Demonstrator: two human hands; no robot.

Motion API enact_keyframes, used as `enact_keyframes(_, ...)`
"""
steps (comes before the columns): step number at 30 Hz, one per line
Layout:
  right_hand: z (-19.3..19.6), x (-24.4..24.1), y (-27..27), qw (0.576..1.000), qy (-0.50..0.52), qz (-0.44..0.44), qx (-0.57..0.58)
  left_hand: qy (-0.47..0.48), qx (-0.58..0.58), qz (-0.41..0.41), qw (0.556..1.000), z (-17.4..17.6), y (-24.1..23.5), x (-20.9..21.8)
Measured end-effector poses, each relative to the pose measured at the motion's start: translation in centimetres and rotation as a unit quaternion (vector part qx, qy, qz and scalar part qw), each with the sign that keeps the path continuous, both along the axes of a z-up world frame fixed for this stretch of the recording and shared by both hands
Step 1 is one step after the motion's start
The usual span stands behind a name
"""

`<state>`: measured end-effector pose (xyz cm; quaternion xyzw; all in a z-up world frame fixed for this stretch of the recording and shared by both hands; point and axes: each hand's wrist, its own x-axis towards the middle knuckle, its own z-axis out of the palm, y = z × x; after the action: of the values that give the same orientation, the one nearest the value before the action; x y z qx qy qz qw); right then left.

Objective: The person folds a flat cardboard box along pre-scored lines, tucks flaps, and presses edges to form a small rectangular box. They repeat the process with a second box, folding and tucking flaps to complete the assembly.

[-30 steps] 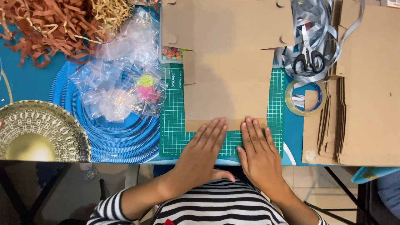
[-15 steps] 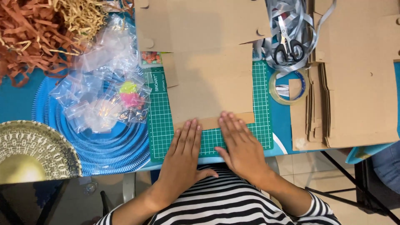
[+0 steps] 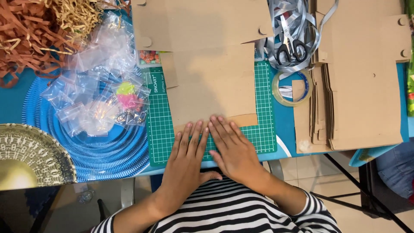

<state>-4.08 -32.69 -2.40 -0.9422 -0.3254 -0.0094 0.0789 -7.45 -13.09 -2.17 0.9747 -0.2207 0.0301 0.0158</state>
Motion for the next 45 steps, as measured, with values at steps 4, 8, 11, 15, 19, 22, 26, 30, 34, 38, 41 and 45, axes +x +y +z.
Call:
enact_keyframes(4,0.5,0.5,-4.8,0.993,0.071,-0.090,-0.040,0.002,0.007,0.000,1.000,0.4,-0.3,0.1)
enact_keyframes(8,-0.5,0.1,-5.8,0.993,-0.018,-0.113,0.012,-0.004,-0.045,-0.015,0.999,-0.6,-2.8,1.7)
enact_keyframes(11,-0.1,0.1,-5.5,0.992,-0.029,-0.119,0.001,-0.014,-0.105,-0.076,0.991,-0.5,-4.1,3.4)
enact_keyframes(15,0.3,0.2,-5.6,0.993,-0.014,-0.120,-0.007,0.040,-0.194,-0.113,0.974,0.7,-2.4,3.2)
enact_keyframes(19,0.4,0.2,-5.2,0.992,-0.021,-0.120,-0.018,0.045,-0.079,-0.065,0.994,0.7,1.2,1.2)
enact_keyframes(22,0.6,0.0,-3.5,0.991,-0.003,-0.132,-0.017,0.052,-0.064,-0.040,0.996,0.2,2.4,0.3)
enact_keyframes(26,-0.5,-0.8,0.4,1.000,0.003,-0.016,-0.002,0.033,-0.043,-0.012,0.998,0.2,1.1,0.0)
enact_keyframes(30,0.5,-0.3,-0.5,1.000,-0.017,0.019,0.002,0.019,-0.020,-0.003,1.000,-0.2,1.2,-0.2)
enact_keyframes(34,1.0,-0.2,-4.4,0.998,-0.014,-0.053,-0.004,0.017,-0.016,-0.017,1.000,0.0,1.8,-0.1)
enact_keyframes(38,1.3,0.0,-5.4,0.996,-0.051,-0.075,-0.004,-0.015,-0.044,-0.025,0.999,0.8,1.8,0.9)
enact_keyframes(41,1.1,1.6,-5.1,0.992,-0.089,-0.068,0.055,-0.074,-0.084,-0.038,0.993,-0.5,1.7,2.7)
enact_keyframes(45,0.4,4.2,-5.7,0.977,-0.184,-0.018,0.104,-0.129,-0.118,-0.064,0.982,-3.0,2.3,4.3)
